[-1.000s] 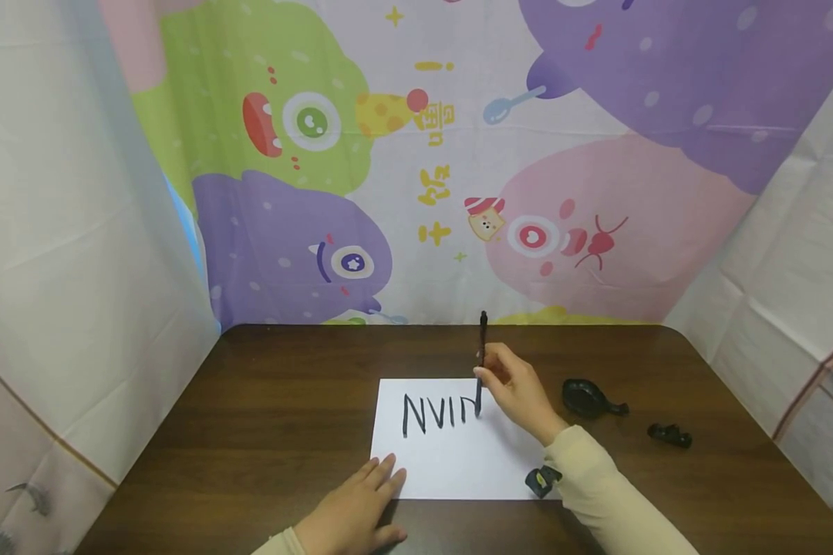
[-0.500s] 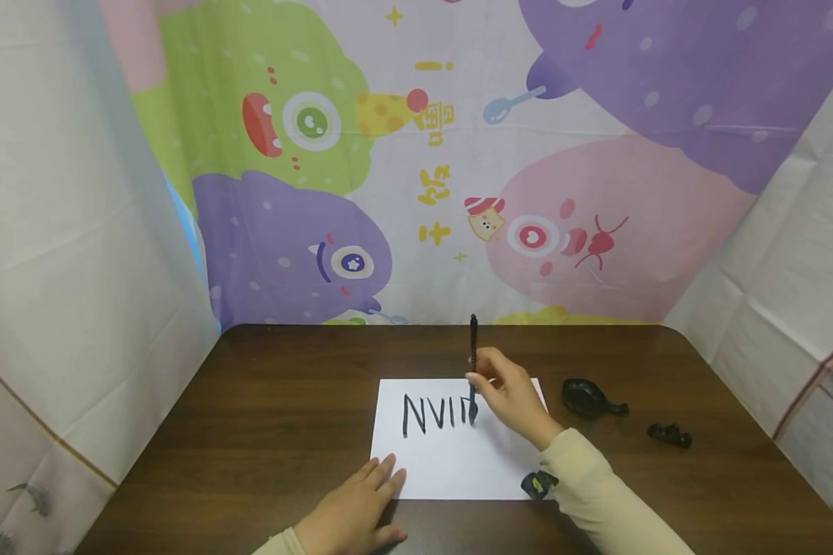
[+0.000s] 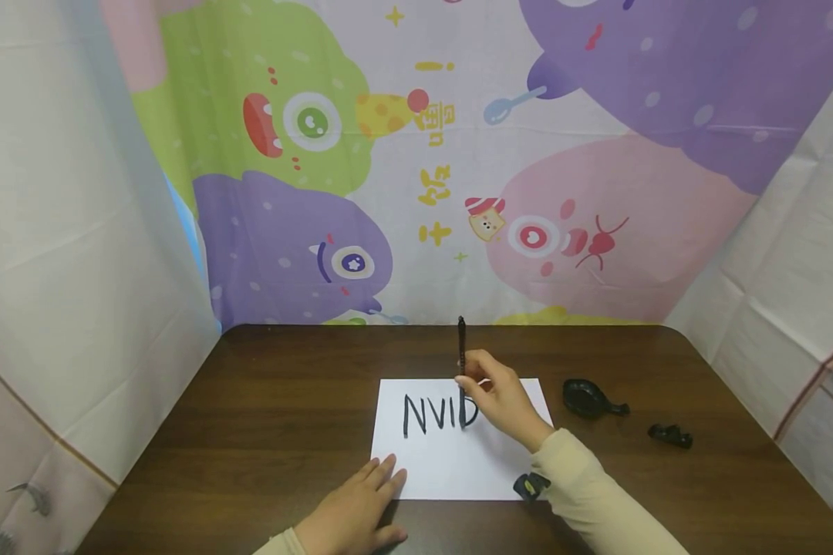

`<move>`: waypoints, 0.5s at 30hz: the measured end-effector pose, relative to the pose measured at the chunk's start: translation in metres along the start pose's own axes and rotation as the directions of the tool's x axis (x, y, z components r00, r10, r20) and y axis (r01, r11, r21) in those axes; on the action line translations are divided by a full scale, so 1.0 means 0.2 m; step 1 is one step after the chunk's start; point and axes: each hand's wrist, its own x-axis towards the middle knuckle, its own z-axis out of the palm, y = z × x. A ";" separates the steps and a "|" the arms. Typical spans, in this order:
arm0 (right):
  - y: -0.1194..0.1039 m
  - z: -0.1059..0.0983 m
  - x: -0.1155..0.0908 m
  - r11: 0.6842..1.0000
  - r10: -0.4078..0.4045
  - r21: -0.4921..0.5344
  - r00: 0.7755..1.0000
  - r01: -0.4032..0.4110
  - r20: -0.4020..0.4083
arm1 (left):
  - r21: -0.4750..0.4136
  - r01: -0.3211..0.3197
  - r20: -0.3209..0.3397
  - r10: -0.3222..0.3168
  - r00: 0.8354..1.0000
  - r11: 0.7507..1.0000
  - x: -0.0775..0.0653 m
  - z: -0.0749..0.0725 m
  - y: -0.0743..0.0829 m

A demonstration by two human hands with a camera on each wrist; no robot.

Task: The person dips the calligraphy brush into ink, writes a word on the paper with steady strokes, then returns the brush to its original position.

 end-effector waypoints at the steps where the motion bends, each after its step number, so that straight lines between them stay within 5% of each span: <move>1: 0.00 0.00 0.00 1.000 0.003 -0.001 1.000 -0.003 0.001 | 0.000 0.002 0.002 -0.002 1.000 1.000 0.00 0.00 0.00; 15: -0.02 -0.10 0.05 0.998 0.008 0.070 0.994 0.000 -0.113 | 0.014 -0.023 -0.023 0.023 0.999 1.000 -0.01 0.00 -0.01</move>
